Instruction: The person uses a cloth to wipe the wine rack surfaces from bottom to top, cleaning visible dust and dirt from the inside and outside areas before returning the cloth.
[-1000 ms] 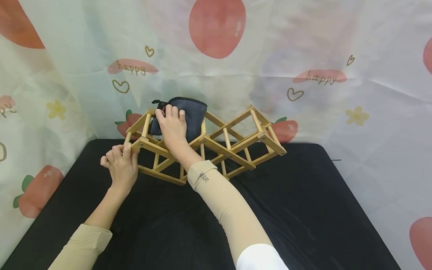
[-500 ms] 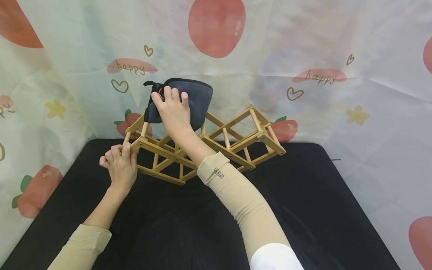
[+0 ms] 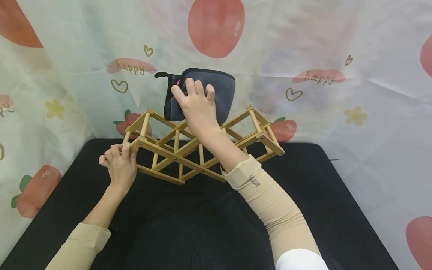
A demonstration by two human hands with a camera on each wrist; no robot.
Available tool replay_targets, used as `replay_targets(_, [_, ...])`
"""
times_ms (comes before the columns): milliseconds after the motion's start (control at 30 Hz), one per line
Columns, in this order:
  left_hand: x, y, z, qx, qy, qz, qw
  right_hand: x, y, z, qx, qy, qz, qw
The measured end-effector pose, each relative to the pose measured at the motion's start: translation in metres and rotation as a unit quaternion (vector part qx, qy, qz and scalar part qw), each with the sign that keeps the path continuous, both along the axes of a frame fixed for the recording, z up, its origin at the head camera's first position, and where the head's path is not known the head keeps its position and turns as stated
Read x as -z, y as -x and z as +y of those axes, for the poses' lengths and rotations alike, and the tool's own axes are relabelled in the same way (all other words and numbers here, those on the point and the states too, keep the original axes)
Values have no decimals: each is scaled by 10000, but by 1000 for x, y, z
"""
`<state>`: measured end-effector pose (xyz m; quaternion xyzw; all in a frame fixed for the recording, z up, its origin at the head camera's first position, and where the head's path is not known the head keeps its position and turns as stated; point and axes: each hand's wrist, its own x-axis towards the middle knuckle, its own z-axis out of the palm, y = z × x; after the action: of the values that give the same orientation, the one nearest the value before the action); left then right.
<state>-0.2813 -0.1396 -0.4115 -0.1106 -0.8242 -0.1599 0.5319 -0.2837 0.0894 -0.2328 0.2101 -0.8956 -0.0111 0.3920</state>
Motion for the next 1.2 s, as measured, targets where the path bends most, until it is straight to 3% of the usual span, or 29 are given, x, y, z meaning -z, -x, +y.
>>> replay_targets(300, [-1,0,0,43,-31,-26,10000,-3,-19,40,-370,481,139,9981])
replay_targets(800, [1,3,-3,90,-66,-142,9998,12,-51,90,-296,753,-58,9967])
replay_targets(1200, [2,3,-2,28,5,-25,10000,33,-83,122,-340,598,630,9956])
